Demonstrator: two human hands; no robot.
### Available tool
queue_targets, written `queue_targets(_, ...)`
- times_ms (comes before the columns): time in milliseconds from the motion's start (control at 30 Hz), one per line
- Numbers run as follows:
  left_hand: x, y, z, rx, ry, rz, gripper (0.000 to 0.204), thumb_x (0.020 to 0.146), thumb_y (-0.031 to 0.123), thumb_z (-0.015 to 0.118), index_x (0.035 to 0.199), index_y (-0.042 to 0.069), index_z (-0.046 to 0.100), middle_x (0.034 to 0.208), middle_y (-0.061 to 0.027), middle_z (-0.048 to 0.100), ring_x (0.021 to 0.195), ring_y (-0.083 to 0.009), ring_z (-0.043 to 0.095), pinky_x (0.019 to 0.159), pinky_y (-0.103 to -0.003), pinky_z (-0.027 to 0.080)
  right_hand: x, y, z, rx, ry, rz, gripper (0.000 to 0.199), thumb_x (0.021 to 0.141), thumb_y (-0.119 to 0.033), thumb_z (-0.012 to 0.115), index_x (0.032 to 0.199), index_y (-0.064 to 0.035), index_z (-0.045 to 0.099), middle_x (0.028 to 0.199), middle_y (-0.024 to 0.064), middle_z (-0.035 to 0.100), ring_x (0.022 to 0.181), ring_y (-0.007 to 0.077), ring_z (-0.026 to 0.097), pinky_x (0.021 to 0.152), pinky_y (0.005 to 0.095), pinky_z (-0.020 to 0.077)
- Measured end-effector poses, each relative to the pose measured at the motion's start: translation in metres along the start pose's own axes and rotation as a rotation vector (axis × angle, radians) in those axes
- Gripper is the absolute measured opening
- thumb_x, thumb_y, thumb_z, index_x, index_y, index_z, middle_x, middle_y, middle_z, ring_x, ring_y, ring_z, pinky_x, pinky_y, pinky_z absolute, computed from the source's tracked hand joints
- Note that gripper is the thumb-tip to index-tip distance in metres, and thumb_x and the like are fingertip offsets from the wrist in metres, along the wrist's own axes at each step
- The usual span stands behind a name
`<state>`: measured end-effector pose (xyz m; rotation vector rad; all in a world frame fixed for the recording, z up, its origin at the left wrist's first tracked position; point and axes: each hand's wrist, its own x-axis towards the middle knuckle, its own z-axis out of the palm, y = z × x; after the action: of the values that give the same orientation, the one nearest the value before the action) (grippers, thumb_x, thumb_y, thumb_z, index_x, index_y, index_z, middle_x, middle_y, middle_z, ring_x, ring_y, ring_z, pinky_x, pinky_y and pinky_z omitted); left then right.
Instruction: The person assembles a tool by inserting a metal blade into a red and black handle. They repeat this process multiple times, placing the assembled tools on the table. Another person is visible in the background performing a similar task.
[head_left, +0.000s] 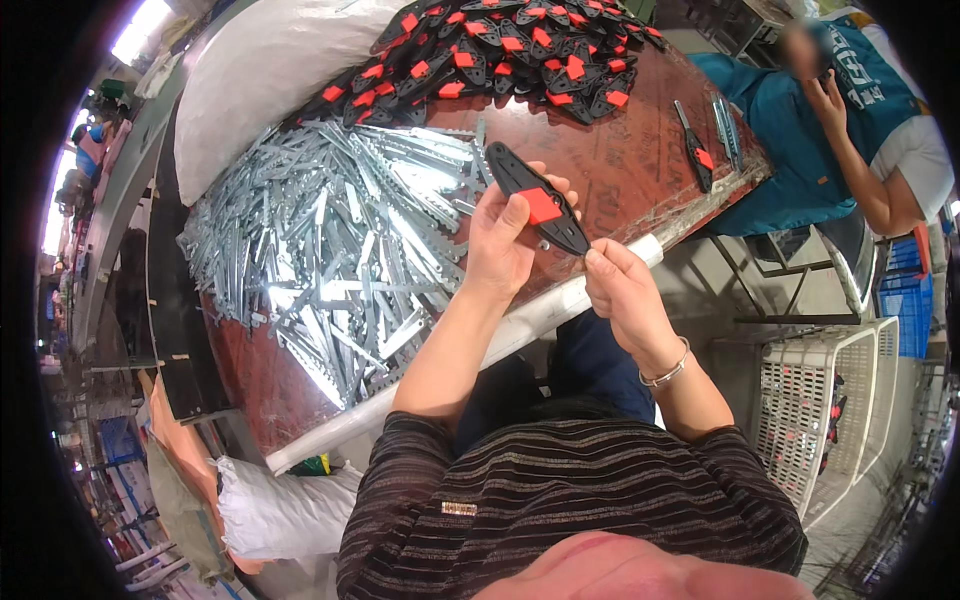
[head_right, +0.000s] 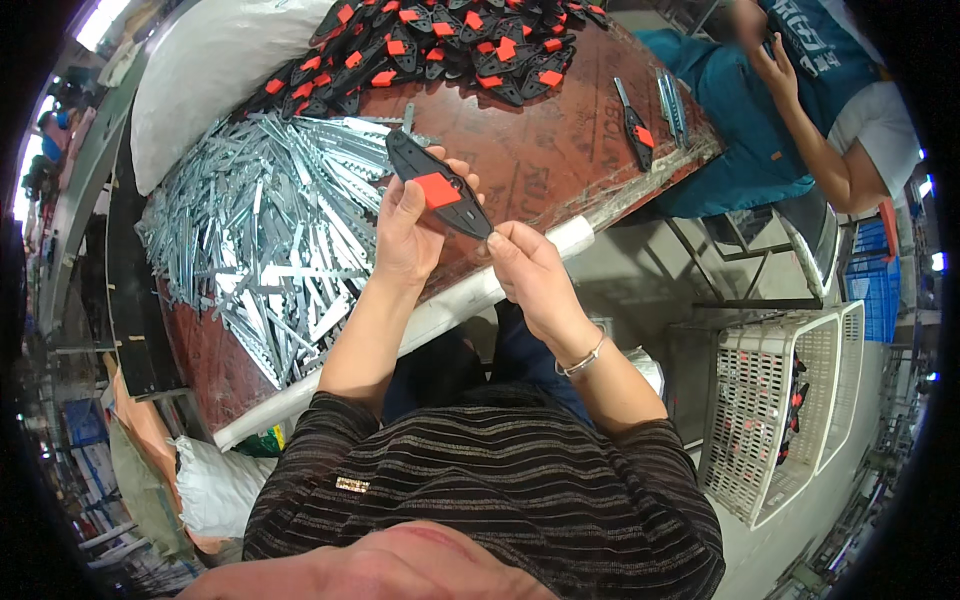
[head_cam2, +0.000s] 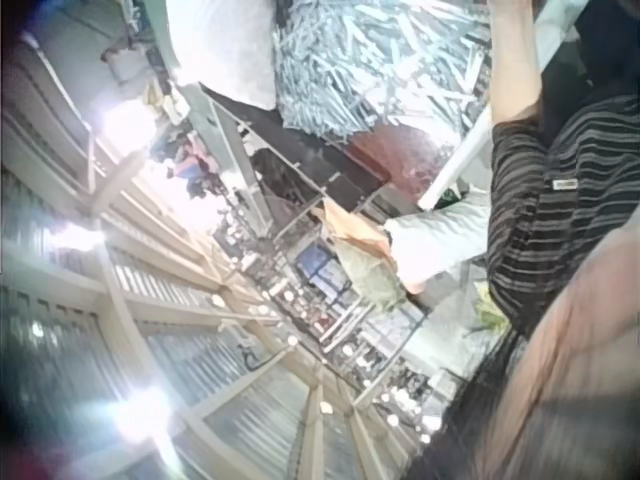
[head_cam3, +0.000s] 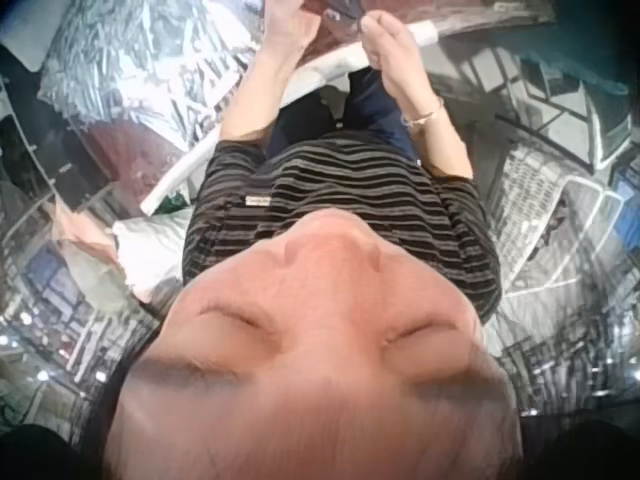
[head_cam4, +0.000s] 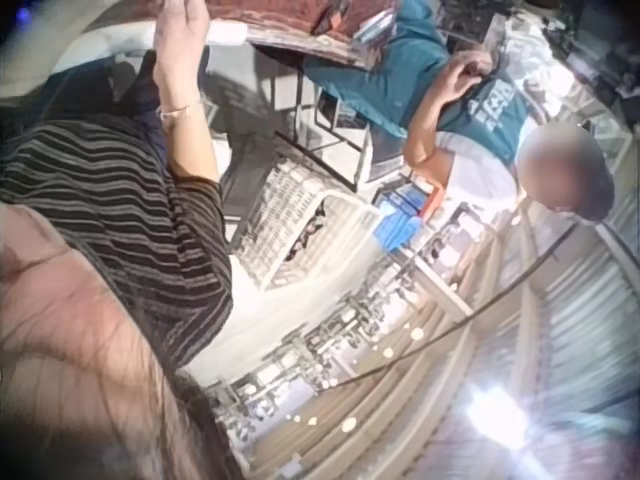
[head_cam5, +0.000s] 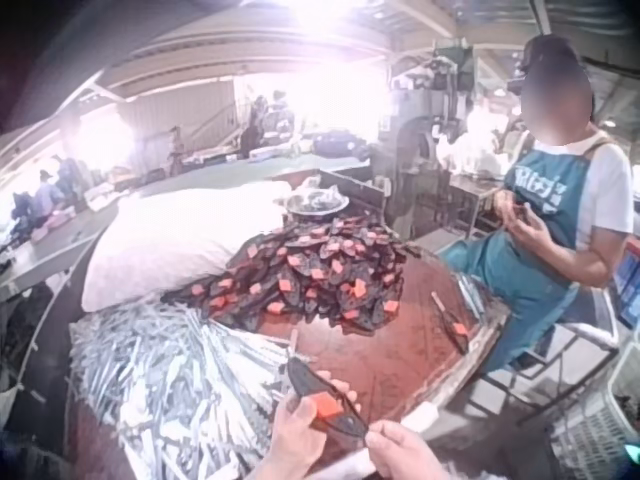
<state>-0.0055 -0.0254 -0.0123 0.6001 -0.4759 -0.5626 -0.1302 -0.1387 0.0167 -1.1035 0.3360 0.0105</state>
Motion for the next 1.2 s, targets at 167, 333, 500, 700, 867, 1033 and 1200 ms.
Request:
queue_targets(167,0.002,-0.002,0.005,-0.075,0.087,-0.007,0.051,0.092,0.037,0.049,0.129,0.002,0.038,0.118,-0.0162,0.052,0.110,-0.0286,0.053,0.095,-0.046,0.045,0.002,-0.002,0.006,-0.093,0.086,-0.132,0.018,0.093,-0.019,0.050,0.095,-0.0022,0.055,0.067,-0.0089,0.042,0.057,-0.0003,0.031,0.050,0.0162,0.0254)
queue_targets(333,0.006,-0.004,-0.003,-0.105,0.043,-0.037,0.056,0.095,0.043,0.038,0.134,0.003,0.032,0.127,-0.0133,0.046,0.119,-0.0256,0.045,0.100,-0.046,0.040,0.013,0.011,-0.007,-0.232,0.137,-0.225,0.017,0.092,-0.017,0.052,0.093,-0.0008,0.056,0.070,-0.0063,0.047,0.062,0.0015,0.037,0.055,0.0175,0.0313)
queue_targets(500,0.016,-0.007,-0.022,0.060,0.393,0.028,0.054,0.096,0.036,0.037,0.139,0.005,0.024,0.136,-0.0149,0.034,0.123,-0.0239,0.036,0.103,-0.042,0.033,0.051,0.013,-0.062,-0.690,0.360,-0.361,0.017,0.089,-0.018,0.053,0.092,-0.0009,0.056,0.073,0.0035,0.058,0.070,0.0147,0.054,0.065,0.0271,0.0436)
queue_targets(700,0.016,0.011,-0.030,0.078,0.643,0.175,0.042,0.093,0.019,0.046,0.130,0.005,0.032,0.124,-0.0103,0.044,0.111,-0.0203,0.045,0.094,-0.039,0.040,0.066,-0.011,-0.060,-1.708,0.770,-0.892,0.022,0.073,-0.019,0.065,0.091,-0.0076,0.058,0.095,0.0104,0.057,0.090,0.0314,0.053,0.076,0.0387,0.0431)
queue_targets(867,0.016,0.012,-0.027,0.084,0.671,0.242,0.031,0.092,0.013,0.049,0.121,0.006,0.040,0.118,-0.0082,0.049,0.106,-0.0182,0.048,0.088,-0.036,0.043,0.093,0.018,-0.003,-1.516,0.153,-0.622,0.024,0.070,-0.024,0.069,0.083,-0.0087,0.056,0.086,0.0079,0.057,0.084,0.0278,0.057,0.070,0.0392,0.0481)
queue_targets(1033,0.017,0.011,-0.027,0.209,0.605,0.242,0.023,0.090,0.006,0.048,0.113,0.006,0.047,0.114,-0.0073,0.051,0.102,-0.0174,0.049,0.087,-0.034,0.043,0.118,0.039,0.011,-1.646,0.026,-0.623,0.019,0.070,-0.017,0.064,0.078,-0.0033,0.054,0.073,0.0130,0.060,0.073,0.0295,0.061,0.063,0.0400,0.0491)
queue_targets(1200,0.030,0.007,-0.026,0.300,0.545,0.174,0.024,0.087,0.006,0.054,0.110,0.005,0.050,0.109,-0.0045,0.053,0.097,-0.0116,0.052,0.083,-0.027,0.044,0.096,0.024,-0.008,-1.596,0.097,-0.582,0.017,0.069,-0.014,0.058,0.078,-0.0008,0.052,0.069,0.0166,0.060,0.069,0.0334,0.062,0.059,0.0433,0.0486)
